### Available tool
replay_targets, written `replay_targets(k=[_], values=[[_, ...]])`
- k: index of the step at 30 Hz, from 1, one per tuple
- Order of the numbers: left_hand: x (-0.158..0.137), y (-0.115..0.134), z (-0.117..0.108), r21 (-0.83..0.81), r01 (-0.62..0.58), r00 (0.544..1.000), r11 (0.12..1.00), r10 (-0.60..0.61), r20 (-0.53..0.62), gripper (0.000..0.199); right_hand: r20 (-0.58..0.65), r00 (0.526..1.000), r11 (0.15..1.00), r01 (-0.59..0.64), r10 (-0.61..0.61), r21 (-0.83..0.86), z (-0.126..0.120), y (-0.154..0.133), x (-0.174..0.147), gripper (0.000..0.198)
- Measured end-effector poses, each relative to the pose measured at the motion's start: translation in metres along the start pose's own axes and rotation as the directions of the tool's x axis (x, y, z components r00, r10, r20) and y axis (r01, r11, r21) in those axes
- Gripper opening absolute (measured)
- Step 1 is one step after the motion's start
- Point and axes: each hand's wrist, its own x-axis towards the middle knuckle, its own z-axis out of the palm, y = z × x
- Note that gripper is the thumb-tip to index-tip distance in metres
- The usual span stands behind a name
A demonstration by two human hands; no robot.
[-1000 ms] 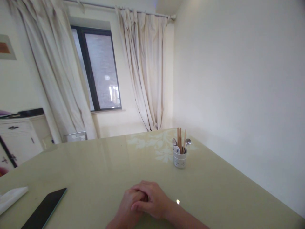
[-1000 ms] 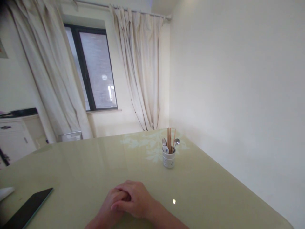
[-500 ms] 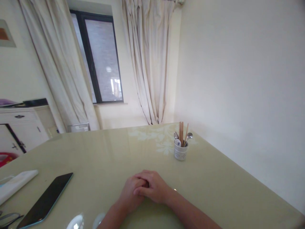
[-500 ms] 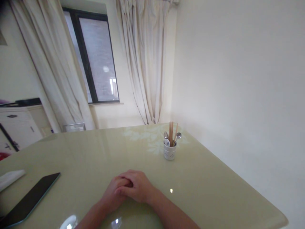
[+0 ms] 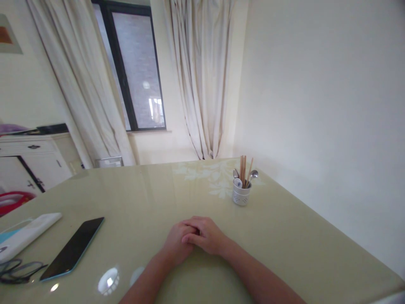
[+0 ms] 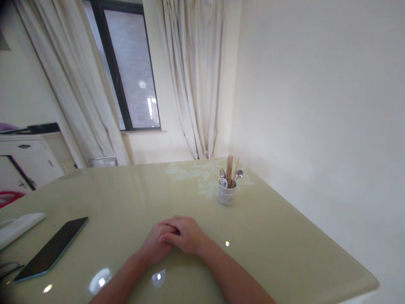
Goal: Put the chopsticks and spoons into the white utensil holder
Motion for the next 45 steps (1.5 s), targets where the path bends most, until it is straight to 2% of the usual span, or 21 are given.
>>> replay_targets(k=[12,18,20,22,23,24,25,26,27,28,29,30,31,32,35,38,41,45], values=[[0.002,0.002,-0.002,0.056,0.052,0.998,0.997,-0.053,0.023,0.036,0.009,1.0,0.999,-0.001,0.001,-0.054,-0.003,0.002,0.002,0.059],[0.001,-0.001,-0.002,0.092,0.077,0.997,0.993,-0.079,0.022,0.034,0.016,1.0,0.99,0.016,-0.014,-0.139,0.0,0.006,0.002,0.056],[0.001,0.0,-0.002,0.133,0.084,0.996,0.987,-0.086,0.004,0.03,-0.027,0.999,0.982,0.02,-0.025,-0.19,0.002,0.007,0.003,0.053],[0.001,0.002,-0.004,0.209,0.111,0.994,0.972,-0.106,-0.037,0.03,-0.176,0.983,0.972,0.002,-0.045,-0.234,0.0,0.009,0.004,0.047],[0.001,0.003,-0.004,0.25,0.128,0.991,0.96,-0.116,-0.062,0.036,-0.307,0.95,0.968,-0.022,-0.058,-0.25,-0.003,0.01,0.004,0.044],[0.001,0.004,-0.005,0.286,0.143,0.989,0.947,-0.123,-0.087,0.044,-0.469,0.881,0.965,-0.061,-0.067,-0.253,-0.009,0.012,0.004,0.041],[0.001,0.005,-0.006,0.316,0.157,0.986,0.936,-0.128,-0.109,0.051,-0.638,0.766,0.964,-0.11,-0.074,-0.243,-0.018,0.014,0.004,0.04],[0.001,0.006,-0.008,0.339,0.172,0.982,0.925,-0.134,-0.131,0.055,-0.793,0.604,0.961,-0.168,-0.076,-0.22,-0.029,0.017,0.003,0.041],[0.001,0.007,-0.009,0.357,0.188,0.978,0.915,-0.141,-0.153,0.056,-0.907,0.417,0.959,-0.227,-0.062,-0.171,-0.041,0.022,0.0,0.046],[0.001,0.007,-0.01,0.371,0.207,0.973,0.905,-0.151,-0.175,0.055,-0.968,0.248,0.953,-0.278,-0.049,-0.119,-0.055,0.027,-0.002,0.054],[0.002,0.007,-0.012,0.381,0.23,0.967,0.896,-0.164,-0.196,0.054,-0.992,0.119,0.942,-0.328,-0.028,-0.066,-0.069,0.033,-0.006,0.062],[0.002,0.006,-0.013,0.389,0.251,0.961,0.886,-0.179,-0.213,0.053,-0.999,0.029,0.925,-0.38,-0.014,-0.024,-0.082,0.04,-0.01,0.068],[0.003,0.006,-0.014,0.396,0.271,0.955,0.878,-0.192,-0.226,0.052,-1.0,-0.005,0.904,-0.427,0.006,0.008,-0.093,0.048,-0.015,0.075],[0.003,0.005,-0.015,0.403,0.286,0.951,0.869,-0.205,-0.233,0.051,-0.999,-0.007,0.882,-0.469,0.043,0.041,-0.101,0.055,-0.019,0.082],[0.003,0.003,-0.017,0.423,0.327,0.94,0.845,-0.243,-0.241,0.049,-0.969,0.09,0.831,-0.536,0.23,0.148,-0.111,0.076,-0.028,0.098],[0.003,0.003,-0.019,0.429,0.356,0.93,0.83,-0.27,-0.249,0.048,-0.932,0.164,0.8,-0.574,0.324,0.177,-0.107,0.091,-0.029,0.108],[0.002,0.003,-0.019,0.412,0.362,0.926,0.836,-0.272,-0.26,0.048,-0.918,0.194,0.794,-0.582,0.347,0.177,-0.103,0.099,-0.028,0.107],[0.002,0.004,-0.016,0.389,0.321,0.939,0.863,-0.237,-0.25,0.045,-0.918,0.203,0.802,-0.572,0.34,0.17,-0.103,0.1,-0.03,0.102]])
